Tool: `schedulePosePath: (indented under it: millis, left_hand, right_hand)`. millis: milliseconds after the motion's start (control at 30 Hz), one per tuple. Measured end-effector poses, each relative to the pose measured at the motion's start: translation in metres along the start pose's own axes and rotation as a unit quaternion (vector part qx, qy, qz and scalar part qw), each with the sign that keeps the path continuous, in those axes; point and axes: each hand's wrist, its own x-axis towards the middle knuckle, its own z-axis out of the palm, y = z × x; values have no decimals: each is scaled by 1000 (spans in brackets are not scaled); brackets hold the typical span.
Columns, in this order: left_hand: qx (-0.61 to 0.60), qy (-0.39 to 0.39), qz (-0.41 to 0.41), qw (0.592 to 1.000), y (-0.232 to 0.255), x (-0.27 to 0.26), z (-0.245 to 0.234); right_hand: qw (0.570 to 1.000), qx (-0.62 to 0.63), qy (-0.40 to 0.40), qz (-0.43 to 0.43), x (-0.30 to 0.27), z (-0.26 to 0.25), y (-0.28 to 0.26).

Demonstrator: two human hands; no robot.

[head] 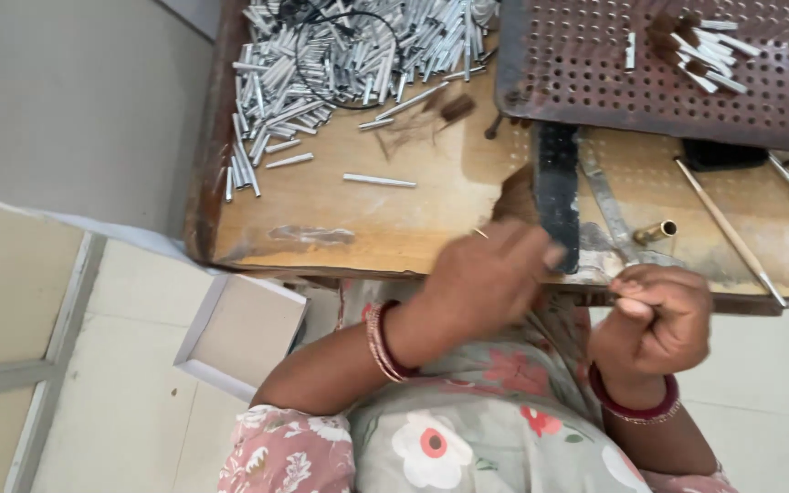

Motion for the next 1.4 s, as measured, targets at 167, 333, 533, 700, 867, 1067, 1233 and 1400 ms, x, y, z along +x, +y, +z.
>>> schedulePosePath:
  millis: [167,333,533,700,867,1067,1233,1400]
  left_hand:
    - [390,84,-129,908,-64,-1,-99]
    - [503,70,-186,841,-82,-11,-149]
    - [513,77,-122,846,-89,-12,-132]
    - [90,10,-39,995,-7,-3,-62]
    - [-106,18,76,991,13,-6,-7]
    - [-107,54,101,988,14,-10,9]
    - [-122,53,86,987,23,-13,8]
    - [-119,36,89,988,23,-13,6]
  right_hand:
    - [999,8,46,8,3,-20,18]
    - [998,-42,40,13,3,-29,17]
    - [996,-86,20,30,-3,-29,6]
    - [992,3,-22,124,12,-5,-22]
    - [948,217,-44,231,18,-2,-32]
    - [917,299,-28,262,5,-10,-32]
    - [945,248,-15,211,-1,-10,-34]
    - [967,151,-44,199,0,-17,-40]
